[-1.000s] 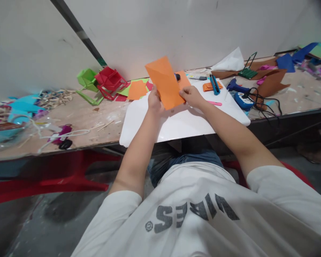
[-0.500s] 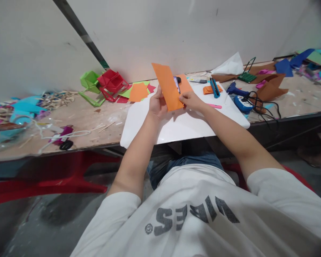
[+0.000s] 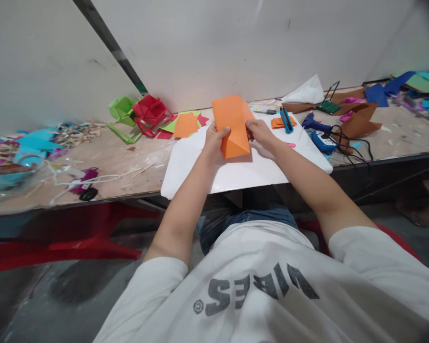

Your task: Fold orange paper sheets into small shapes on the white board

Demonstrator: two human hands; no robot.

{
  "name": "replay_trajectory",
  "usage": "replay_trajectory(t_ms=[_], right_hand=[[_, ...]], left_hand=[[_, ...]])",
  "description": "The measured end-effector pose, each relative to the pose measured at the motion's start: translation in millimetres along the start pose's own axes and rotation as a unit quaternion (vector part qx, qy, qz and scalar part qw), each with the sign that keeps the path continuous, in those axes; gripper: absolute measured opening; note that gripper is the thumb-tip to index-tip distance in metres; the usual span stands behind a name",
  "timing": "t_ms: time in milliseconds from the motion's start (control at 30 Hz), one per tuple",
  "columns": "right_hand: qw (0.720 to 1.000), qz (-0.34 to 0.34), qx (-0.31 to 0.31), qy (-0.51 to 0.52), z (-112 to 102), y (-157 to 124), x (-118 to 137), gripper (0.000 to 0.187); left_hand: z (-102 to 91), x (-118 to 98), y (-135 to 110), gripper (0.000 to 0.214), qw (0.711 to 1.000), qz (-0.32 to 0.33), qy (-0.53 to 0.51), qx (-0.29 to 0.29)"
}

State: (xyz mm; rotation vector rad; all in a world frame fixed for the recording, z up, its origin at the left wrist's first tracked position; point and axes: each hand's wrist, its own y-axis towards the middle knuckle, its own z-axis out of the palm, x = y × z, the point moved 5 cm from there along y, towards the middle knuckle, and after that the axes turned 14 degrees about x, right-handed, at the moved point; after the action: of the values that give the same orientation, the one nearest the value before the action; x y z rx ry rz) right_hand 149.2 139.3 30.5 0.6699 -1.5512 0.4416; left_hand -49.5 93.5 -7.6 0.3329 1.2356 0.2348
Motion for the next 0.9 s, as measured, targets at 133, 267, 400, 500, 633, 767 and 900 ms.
replay_trajectory(t_ms=[133,267,400,500,633,767,900], right_hand=[[0.999,-0.038,-0.021,0.02,-9.0,2.7,5.5,0.064],[0.996,-0.078,-0.035,0.006,-9.8,1.9,5.8,0.051],[0.996,-0.077,-0.042,0.005,-10.3,3.7,2.4,0.044],[0.997,-0.073,-0.036,0.008,-10.4,5.0,0.7,0.042],[0.997,-0.07,-0.029,0.017,-9.9,5.7,-1.5,0.038],[0.997,-0.069,-0.036,0.019,-12.0,6.5,-3.9,0.038],[0.998,-0.059,-0.031,0.009,-13.4,7.8,-6.4,0.036]], left_hand=[[0.1,-1.3,0.6,0.067,0.999,0.005,0.037,-0.019],[1.6,-0.8,2.9,0.057,0.998,0.009,0.051,-0.03],[-2.1,-1.6,3.3,0.044,0.995,0.015,0.053,-0.079],[-5.8,-4.1,0.8,0.044,0.99,0.003,0.06,-0.124],[-3.7,-11.8,-3.8,0.044,0.985,0.0,0.063,-0.162],[1.0,-15.6,-6.5,0.046,0.981,-0.018,0.047,-0.189],[-1.4,-19.1,-6.1,0.035,0.979,-0.009,0.053,-0.199]])
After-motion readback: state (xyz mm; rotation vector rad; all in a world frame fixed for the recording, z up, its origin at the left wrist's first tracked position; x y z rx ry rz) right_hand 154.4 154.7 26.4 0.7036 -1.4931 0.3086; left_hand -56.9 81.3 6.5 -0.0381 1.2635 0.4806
